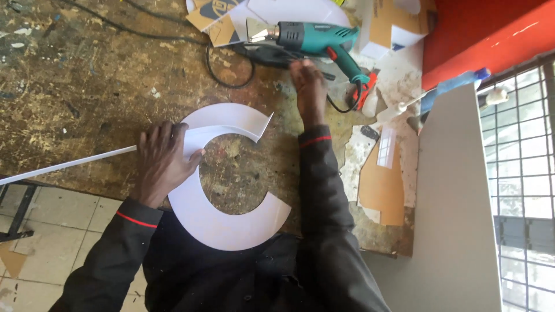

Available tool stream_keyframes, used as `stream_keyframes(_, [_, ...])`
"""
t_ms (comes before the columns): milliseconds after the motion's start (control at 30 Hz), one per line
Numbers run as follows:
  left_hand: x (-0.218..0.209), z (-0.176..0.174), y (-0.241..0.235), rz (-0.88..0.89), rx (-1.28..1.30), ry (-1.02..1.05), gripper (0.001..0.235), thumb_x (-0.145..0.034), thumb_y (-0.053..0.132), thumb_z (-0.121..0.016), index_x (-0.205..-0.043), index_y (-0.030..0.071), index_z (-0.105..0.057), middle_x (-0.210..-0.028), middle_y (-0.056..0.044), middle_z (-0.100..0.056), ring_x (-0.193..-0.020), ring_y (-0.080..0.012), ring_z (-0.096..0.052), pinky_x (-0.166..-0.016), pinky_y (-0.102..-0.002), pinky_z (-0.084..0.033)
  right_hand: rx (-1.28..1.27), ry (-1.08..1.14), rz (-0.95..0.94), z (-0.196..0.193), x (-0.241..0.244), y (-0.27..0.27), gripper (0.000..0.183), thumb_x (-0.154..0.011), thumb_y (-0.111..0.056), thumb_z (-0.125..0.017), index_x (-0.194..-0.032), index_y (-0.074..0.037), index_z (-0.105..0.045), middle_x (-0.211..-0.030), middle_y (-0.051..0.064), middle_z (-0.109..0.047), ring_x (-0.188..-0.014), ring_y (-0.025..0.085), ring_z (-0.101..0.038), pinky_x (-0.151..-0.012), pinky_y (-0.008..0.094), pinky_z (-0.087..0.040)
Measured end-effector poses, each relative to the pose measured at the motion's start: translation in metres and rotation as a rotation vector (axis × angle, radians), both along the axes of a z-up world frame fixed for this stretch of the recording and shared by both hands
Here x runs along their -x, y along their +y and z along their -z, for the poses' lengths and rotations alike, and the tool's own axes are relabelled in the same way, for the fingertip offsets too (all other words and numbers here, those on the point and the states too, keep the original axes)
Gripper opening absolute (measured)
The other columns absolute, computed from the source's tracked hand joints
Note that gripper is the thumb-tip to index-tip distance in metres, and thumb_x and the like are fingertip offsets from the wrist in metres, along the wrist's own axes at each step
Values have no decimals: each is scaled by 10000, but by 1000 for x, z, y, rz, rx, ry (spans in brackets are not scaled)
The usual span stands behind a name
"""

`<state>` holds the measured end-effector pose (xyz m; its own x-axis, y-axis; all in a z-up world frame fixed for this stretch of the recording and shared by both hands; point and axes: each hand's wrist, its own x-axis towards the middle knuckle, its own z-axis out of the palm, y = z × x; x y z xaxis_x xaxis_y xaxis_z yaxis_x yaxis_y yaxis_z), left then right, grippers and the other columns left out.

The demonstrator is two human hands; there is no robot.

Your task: Fabricating a 3D letter by heating a plastic strip with a heat gun, bending it to the letter's contour, and gluing it in place.

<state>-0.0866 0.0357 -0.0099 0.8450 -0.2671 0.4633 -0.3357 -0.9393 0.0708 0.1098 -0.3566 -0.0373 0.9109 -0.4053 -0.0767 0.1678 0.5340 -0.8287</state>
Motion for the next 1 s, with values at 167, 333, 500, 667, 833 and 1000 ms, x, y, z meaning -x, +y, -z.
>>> stream_keyframes(167, [-7, 0, -1, 22, 8, 6, 732, -756, 578, -921, -1298, 114, -755, -1029, -124, -686, -913, -352, -730, -770, -505, -516, 751, -87, -567, -65, 136, 34, 362, -1168, -353, -685, -1378, -75, -782, -1397, 169, -740, -1379, 320, -673, -1177, 524, -540])
stream_keyframes(333, [-15, -15, -5, 83, -6, 200, 690, -845, 552, -850, -1360, 108, -738, -1124, -146, -712, -1017, -366, -736, -864, -507, -492, 894, -67, -685, -66, 192, 23, 353, -1169, -270, -711, -1447, -59, -760, -1424, 210, -743, -1395, 325, -669, -1207, 582, -513])
stream_keyframes(500, [-41, -13, -5, 275, -97, 325, 618, -922, 488, -767, -1434, 146, -722, -1181, -131, -733, -1098, -339, -755, -886, -486, -483, 1066, -35, -515, -32, 225, 15, 381, -988, -340, -943, -1301, -148, -841, -1204, 88, -815, -1196, 276, -797, -1105, 430, -575])
stream_keyframes(667, [-59, 0, -16, 371, -134, 271, 598, -950, 455, -746, -1473, 166, -715, -1123, -127, -759, -1041, -327, -767, -896, -474, -476, 1074, -12, -390, -26, 244, 22, 312, -992, -324, -925, -1233, -139, -853, -1172, 104, -837, -1161, 325, -814, -1056, 431, -595])
stream_keyframes(833, [-60, 21, -15, 445, -151, 7, 580, -914, 342, -734, -1461, 156, -682, -1241, -89, -747, -1075, -271, -681, -973, -445, -450, 1149, -82, -319, -36, 252, 31, 291, -1056, -267, -839, -1242, -55, -769, -1241, 113, -801, -1132, 268, -793, -996, 395, -647])
stream_keyframes(1000, [-53, 13, -19, 398, -214, -48, 573, -922, 337, -716, -1472, 182, -671, -1207, -46, -760, -1058, -235, -684, -908, -413, -460, 1235, -61, -276, -29, 253, 34, 386, -1080, -363, -794, -1302, -49, -763, -1288, 140, -794, -1195, 306, -782, -1041, 428, -631])
